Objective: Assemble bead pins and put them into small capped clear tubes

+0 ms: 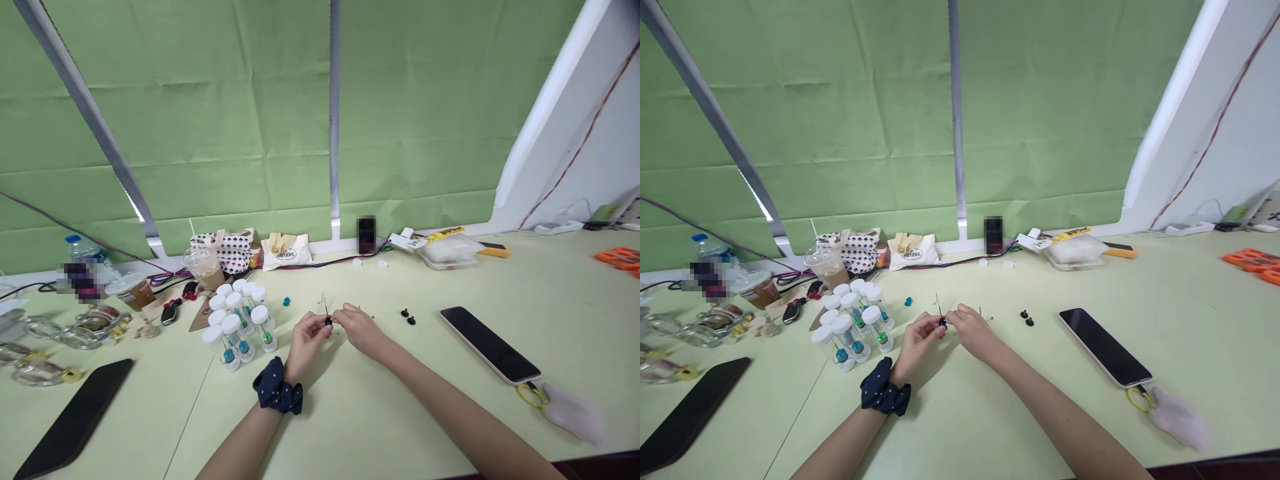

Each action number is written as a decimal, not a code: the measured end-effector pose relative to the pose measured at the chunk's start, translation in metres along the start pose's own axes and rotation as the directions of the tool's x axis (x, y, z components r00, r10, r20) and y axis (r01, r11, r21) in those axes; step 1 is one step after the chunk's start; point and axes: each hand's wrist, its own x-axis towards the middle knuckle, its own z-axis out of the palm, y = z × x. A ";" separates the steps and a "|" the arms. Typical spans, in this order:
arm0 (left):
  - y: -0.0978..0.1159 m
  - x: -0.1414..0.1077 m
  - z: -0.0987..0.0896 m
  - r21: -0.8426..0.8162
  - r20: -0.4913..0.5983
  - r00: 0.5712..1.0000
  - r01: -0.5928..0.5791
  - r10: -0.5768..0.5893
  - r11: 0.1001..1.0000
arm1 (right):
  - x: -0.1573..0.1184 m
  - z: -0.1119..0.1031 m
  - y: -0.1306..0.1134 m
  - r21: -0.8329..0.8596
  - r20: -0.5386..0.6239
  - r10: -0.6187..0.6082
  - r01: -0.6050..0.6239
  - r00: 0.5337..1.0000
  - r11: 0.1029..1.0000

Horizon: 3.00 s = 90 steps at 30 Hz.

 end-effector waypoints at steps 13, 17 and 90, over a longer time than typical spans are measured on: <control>0.001 -0.001 0.001 0.063 -0.025 0.999 -0.022 0.023 0.998 | 0.006 -0.004 -0.008 0.497 -0.081 0.280 -0.204 0.957 0.843; 0.001 -0.004 0.005 0.088 -0.046 0.999 -0.016 0.021 0.996 | 0.005 -0.002 -0.010 0.445 -0.129 0.267 -0.185 0.955 0.876; 0.003 0.004 -0.002 -0.057 -0.075 0.996 0.040 -0.044 0.998 | 0.007 -0.014 0.006 0.710 -0.139 0.404 -0.193 0.904 0.678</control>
